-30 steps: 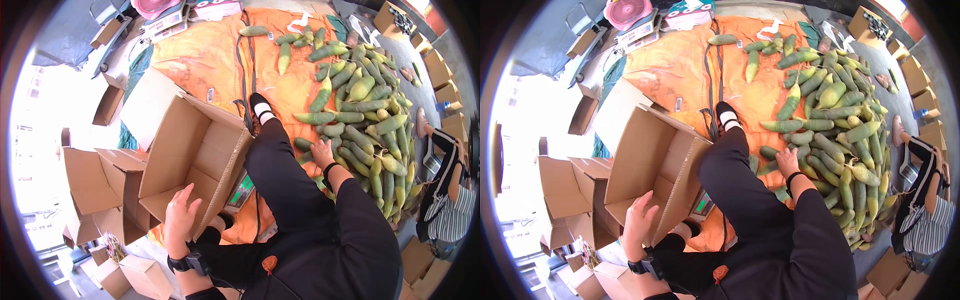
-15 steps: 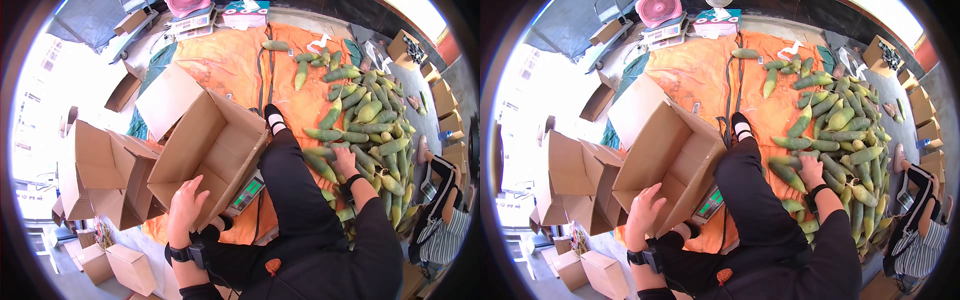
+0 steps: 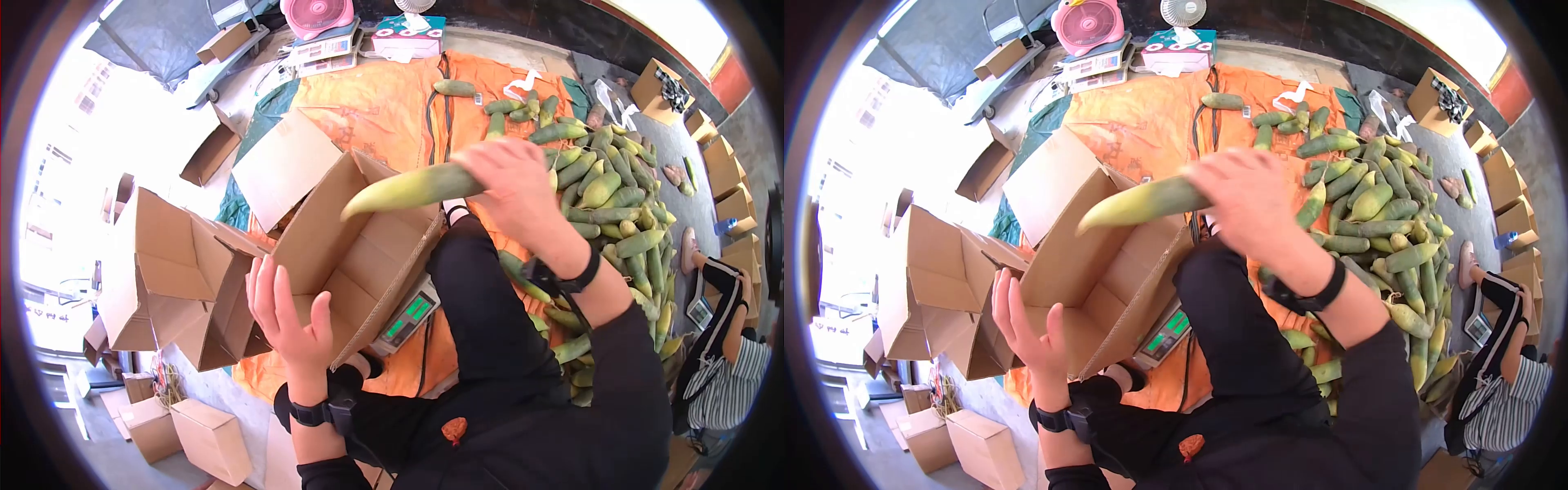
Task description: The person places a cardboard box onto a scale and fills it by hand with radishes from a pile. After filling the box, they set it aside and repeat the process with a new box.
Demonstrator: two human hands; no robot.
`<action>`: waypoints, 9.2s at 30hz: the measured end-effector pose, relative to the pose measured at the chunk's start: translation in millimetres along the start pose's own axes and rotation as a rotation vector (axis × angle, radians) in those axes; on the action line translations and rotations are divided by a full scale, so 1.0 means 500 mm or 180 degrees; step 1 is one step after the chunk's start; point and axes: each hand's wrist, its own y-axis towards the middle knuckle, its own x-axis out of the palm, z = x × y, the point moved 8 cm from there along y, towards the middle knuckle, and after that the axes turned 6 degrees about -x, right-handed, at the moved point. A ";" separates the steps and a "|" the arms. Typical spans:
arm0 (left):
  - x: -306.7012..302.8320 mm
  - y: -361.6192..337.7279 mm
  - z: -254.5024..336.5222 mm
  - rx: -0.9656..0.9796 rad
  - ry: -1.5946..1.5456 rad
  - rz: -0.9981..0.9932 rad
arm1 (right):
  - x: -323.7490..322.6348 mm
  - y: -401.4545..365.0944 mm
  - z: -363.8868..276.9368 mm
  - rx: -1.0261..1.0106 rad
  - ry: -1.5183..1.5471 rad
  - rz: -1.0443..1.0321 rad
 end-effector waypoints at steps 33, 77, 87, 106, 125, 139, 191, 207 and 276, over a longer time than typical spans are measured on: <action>0.309 -0.172 -0.133 -0.3530 -0.1817 -0.3199 | 0.434 -0.570 0.237 0.2627 0.1072 -0.1897; 0.303 -0.147 -0.148 -0.1893 0.0762 -0.3433 | 0.776 -0.728 0.073 0.1329 0.1012 -0.1987; 0.263 -0.123 -0.161 -0.2146 0.0431 -0.3092 | 0.614 -0.730 0.069 0.1186 0.0622 -0.3766; 0.230 -0.061 -0.122 -0.1862 -0.1015 -0.2171 | 0.163 -0.269 0.283 0.2608 0.2786 0.0607; 0.228 -0.034 -0.113 -0.2474 -0.3347 -0.1861 | 0.286 0.044 -0.189 0.1431 0.5276 -0.1266; 0.353 -0.192 -0.246 -0.3070 -0.1221 -0.3824 | 0.426 -0.438 0.326 0.3075 0.2759 -0.0227; 0.215 -0.063 -0.113 -0.1877 -0.1388 -0.2491 | 0.232 -0.315 0.335 0.3091 0.2684 0.0926; 0.212 -0.038 -0.073 -0.1704 -0.2595 -0.1919 | 0.255 0.050 -0.149 0.1779 0.5492 0.0250; 0.298 -0.139 -0.136 -0.1923 -0.0443 -0.3354 | 0.371 -0.808 0.338 0.3564 -0.0167 -0.3754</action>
